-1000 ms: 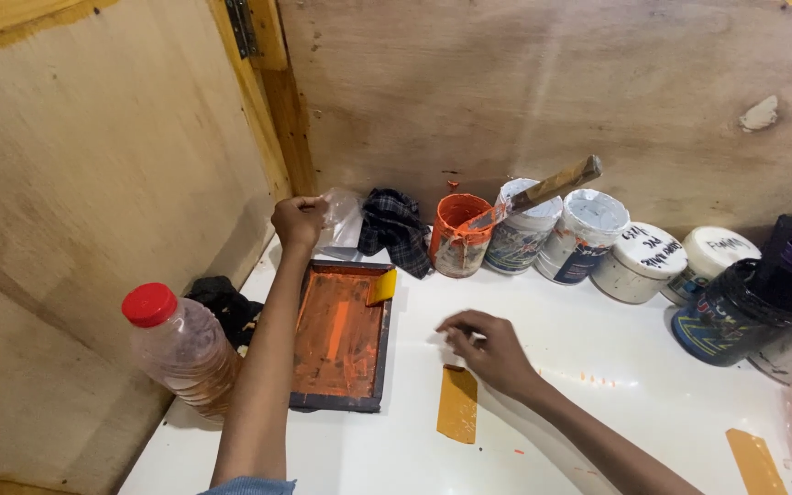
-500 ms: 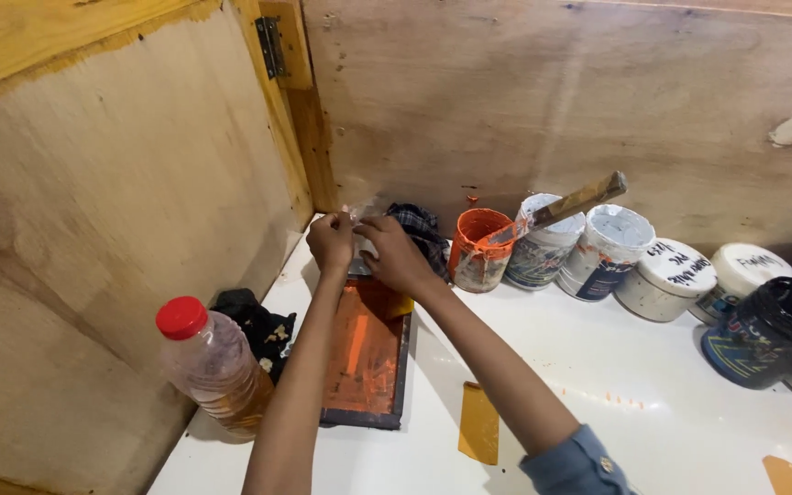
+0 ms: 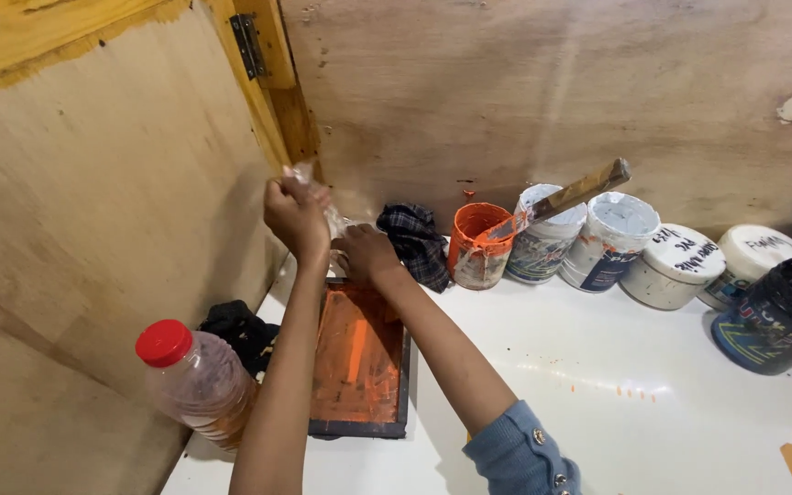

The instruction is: The person prepares a screen printing frame with orange ink, using a squeegee to spread the ink evenly across the mesh. They clean the workspace with a cloth and handle plastic-wrapped orange items, placing them on the table. The person also uses a brush to stir the ink in a container and applies more ink to the screen.

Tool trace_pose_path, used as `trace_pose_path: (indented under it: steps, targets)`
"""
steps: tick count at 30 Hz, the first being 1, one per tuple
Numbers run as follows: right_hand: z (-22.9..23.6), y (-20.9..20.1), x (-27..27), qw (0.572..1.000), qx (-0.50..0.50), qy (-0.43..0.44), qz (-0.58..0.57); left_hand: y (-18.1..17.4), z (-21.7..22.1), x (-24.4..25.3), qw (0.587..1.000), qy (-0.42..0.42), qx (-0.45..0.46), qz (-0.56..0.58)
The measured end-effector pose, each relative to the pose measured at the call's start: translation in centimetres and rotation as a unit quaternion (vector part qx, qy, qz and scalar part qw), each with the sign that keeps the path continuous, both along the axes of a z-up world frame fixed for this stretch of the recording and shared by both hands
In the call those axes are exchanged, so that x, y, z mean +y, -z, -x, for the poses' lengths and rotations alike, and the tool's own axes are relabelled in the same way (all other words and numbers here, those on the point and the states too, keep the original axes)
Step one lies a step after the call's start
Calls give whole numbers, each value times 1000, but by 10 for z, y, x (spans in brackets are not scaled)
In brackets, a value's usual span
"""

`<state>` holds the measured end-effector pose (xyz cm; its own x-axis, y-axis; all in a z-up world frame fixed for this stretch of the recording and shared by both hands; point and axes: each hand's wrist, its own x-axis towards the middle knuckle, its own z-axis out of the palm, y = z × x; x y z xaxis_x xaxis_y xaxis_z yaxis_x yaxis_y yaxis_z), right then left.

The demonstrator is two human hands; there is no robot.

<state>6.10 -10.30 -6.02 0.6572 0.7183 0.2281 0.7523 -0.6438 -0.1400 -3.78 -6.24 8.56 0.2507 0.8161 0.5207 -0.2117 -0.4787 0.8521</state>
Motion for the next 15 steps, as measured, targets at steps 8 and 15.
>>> trace_pose_path:
  steps: [8, 15]
  targets:
    - [-9, 9, -2, 996, 82, 27, -30, -55, 4, -23, 976, 34, -199, -78]
    - [15, -28, -4, 980, 162, 36, -112, -107, 58, -67, 930, 144, -241, -237]
